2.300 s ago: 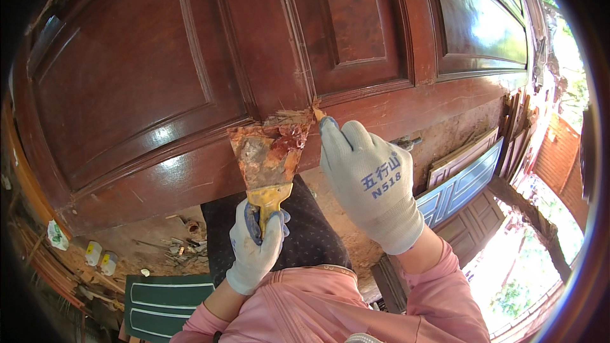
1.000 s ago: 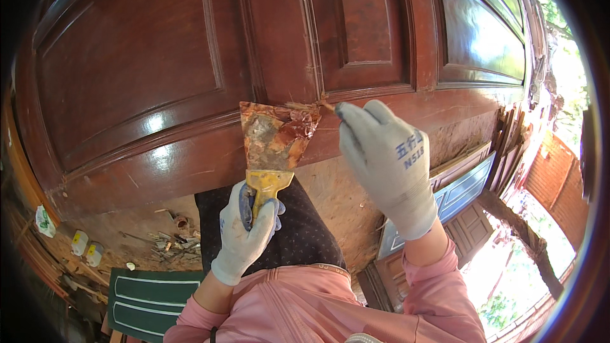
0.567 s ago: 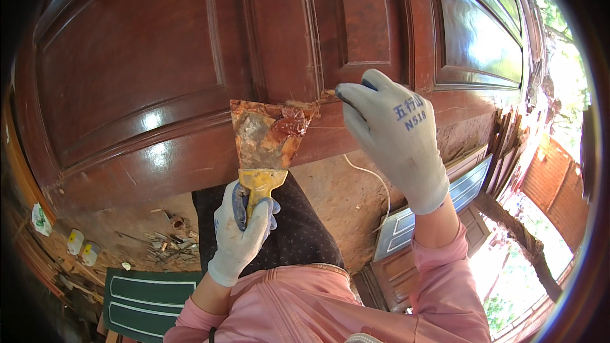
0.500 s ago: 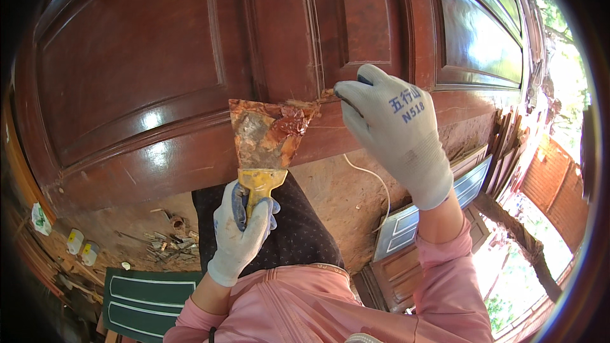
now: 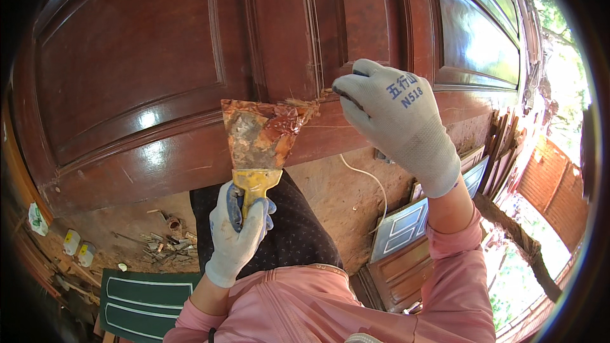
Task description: The person applies a reddish-brown filler to a wooden door using a putty knife and a small brush. They repeatedly scoop filler from a container and spread it into the door's grooves and edges, smoothing the surface as they work.
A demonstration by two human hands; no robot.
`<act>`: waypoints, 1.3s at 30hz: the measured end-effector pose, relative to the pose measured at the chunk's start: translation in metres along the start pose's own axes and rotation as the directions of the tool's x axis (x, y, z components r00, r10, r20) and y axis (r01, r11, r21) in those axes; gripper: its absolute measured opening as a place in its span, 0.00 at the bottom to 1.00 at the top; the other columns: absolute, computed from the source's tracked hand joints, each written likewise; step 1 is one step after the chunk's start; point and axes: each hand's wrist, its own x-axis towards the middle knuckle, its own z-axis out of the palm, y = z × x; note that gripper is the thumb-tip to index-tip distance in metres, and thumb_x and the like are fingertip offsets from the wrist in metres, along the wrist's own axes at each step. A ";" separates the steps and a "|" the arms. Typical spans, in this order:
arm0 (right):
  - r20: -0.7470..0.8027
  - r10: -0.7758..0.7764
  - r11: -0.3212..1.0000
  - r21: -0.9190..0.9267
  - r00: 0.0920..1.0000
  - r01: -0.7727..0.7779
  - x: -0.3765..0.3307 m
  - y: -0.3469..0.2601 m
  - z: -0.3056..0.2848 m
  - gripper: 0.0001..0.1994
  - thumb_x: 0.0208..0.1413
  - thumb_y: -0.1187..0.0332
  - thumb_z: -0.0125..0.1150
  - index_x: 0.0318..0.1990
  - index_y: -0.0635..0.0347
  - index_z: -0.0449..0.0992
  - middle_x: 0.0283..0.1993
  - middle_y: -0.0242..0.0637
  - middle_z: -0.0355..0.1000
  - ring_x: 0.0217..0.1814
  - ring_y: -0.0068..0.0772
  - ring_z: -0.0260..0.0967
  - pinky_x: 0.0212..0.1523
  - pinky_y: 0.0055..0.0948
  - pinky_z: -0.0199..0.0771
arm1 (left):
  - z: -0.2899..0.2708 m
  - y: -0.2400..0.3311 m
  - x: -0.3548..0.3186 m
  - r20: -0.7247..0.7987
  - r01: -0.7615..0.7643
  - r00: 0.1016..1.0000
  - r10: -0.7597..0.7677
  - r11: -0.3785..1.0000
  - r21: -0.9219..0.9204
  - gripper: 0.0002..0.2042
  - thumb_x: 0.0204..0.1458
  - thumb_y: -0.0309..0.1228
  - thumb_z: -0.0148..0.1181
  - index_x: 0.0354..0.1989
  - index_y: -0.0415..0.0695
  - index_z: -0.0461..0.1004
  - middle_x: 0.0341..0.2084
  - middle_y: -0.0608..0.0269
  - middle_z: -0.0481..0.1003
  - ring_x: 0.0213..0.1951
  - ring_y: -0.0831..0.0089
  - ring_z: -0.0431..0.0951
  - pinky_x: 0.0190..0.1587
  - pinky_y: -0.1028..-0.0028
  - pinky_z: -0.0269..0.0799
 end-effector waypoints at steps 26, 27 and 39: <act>0.007 -0.121 0.990 0.076 0.993 0.120 0.013 0.012 -0.009 0.08 0.58 0.67 0.60 0.38 0.60 0.81 0.35 0.40 0.76 0.39 0.46 0.77 0.41 0.40 0.76 | -0.002 0.001 0.000 0.005 -0.004 1.000 0.004 0.999 -0.036 0.13 0.64 0.23 0.56 0.55 0.35 0.69 0.32 0.58 0.81 0.23 0.82 0.75 0.25 0.80 0.73; 0.012 -0.074 0.991 0.114 0.997 0.072 0.012 0.010 -0.011 0.07 0.58 0.67 0.60 0.38 0.60 0.81 0.35 0.40 0.76 0.39 0.46 0.77 0.41 0.40 0.76 | -0.001 0.001 0.000 0.003 -0.007 1.000 0.008 0.999 -0.039 0.13 0.64 0.23 0.56 0.55 0.35 0.69 0.32 0.58 0.81 0.23 0.82 0.75 0.25 0.80 0.73; -0.040 0.152 0.985 -0.072 0.988 -0.155 -0.043 -0.048 0.018 0.14 0.57 0.69 0.64 0.51 0.56 0.79 0.31 0.34 0.68 0.33 0.34 0.75 0.31 0.33 0.78 | -0.003 0.002 0.000 0.003 -0.010 1.000 0.010 0.998 -0.062 0.13 0.64 0.22 0.55 0.56 0.35 0.68 0.32 0.57 0.80 0.23 0.82 0.75 0.26 0.79 0.74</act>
